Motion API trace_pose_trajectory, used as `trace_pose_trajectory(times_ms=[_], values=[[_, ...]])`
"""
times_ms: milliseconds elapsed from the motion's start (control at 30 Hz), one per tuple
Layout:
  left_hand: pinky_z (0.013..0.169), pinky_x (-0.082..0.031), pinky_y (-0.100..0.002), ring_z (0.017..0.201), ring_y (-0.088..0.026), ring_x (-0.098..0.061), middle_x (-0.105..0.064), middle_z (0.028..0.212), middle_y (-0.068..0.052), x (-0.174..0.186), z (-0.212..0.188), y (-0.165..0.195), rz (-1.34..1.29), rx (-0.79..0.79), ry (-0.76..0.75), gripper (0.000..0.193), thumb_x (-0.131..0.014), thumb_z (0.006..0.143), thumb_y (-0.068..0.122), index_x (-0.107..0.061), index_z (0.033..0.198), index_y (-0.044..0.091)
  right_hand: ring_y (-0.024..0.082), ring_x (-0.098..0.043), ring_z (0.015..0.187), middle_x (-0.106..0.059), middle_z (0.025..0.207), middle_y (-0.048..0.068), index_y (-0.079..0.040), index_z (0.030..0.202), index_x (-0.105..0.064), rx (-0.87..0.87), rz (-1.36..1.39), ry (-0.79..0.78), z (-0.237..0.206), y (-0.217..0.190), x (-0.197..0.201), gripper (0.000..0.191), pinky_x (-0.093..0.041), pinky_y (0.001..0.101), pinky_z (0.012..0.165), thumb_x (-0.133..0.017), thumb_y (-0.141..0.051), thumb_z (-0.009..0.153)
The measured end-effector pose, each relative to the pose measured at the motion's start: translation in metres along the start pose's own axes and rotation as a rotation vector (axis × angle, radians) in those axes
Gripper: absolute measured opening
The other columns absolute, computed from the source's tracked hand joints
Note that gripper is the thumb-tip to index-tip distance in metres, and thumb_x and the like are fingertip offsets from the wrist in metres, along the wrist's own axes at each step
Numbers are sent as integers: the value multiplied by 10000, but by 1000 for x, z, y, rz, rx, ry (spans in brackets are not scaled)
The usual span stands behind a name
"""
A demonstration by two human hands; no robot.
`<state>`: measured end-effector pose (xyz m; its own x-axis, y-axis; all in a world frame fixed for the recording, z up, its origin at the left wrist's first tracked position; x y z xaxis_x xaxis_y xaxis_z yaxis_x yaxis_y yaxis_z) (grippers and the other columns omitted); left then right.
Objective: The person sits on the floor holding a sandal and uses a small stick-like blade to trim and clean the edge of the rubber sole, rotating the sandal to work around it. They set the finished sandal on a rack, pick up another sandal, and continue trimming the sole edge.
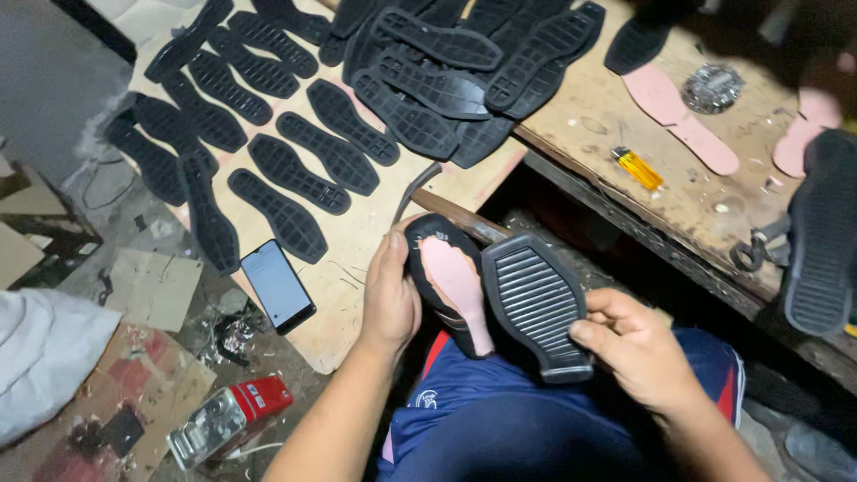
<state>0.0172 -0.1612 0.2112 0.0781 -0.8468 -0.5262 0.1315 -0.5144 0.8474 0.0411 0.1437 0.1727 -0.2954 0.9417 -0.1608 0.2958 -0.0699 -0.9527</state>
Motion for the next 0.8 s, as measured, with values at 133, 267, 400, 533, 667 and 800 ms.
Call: trace_pose_trajectory(times_ms=[133,267,400,533,667,800], values=[[1079,-462,-350,1176,-202,-617,-656,1257,-141,-5,-1,8,-63,37,-9,470,-359,1116,297,-562,1343,-62,82,-607,601,-740,851,41,-5,1069,-680,-166,69,-141,45,-7,-53,219,-460,236,487,-685,-134,893],[1042,-469,-328,1136,-182,-623,-665,1236,-125,-3,-5,21,148,46,37,488,-355,1116,313,-577,1352,-51,62,-525,527,-664,746,8,-23,1051,-682,-230,-44,-88,66,4,-84,200,-384,229,422,-685,-171,916],[1054,-466,-322,1148,-173,-615,-657,1246,-117,1,-5,27,88,50,17,482,-361,1122,319,-559,1370,-43,40,-484,524,-623,727,-12,-18,1044,-690,-228,-72,-46,67,16,-86,196,-355,224,417,-698,-172,924],[1059,-464,-324,1159,-176,-610,-649,1257,-122,3,-6,24,53,40,8,495,-367,1125,335,-543,1384,-48,48,-477,484,-673,722,7,-13,1050,-699,-251,-8,-37,69,23,-85,206,-355,227,412,-705,-155,901],[1064,-468,-329,1167,-182,-606,-639,1271,-127,5,-6,20,54,26,-15,509,-375,1131,352,-523,1402,-53,47,-580,558,-736,784,16,-4,1067,-694,-248,-17,-25,70,22,-86,233,-418,226,461,-702,-162,895],[1068,-464,-320,1179,-175,-602,-635,1278,-121,5,-8,19,65,42,-18,526,-356,1127,370,-514,1410,-45,55,-515,487,-716,733,15,-20,1062,-707,-307,-64,15,69,21,-86,250,-368,232,421,-709,-191,880]])
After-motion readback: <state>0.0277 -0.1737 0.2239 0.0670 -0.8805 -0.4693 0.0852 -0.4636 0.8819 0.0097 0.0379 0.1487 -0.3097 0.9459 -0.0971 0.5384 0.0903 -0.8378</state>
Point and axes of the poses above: each hand's wrist, its own z-axis towards the middle knuckle, its own x-axis out of the back of the hand, y = z × x, the point moved 1 cm from there along z, towards the middle knuckle
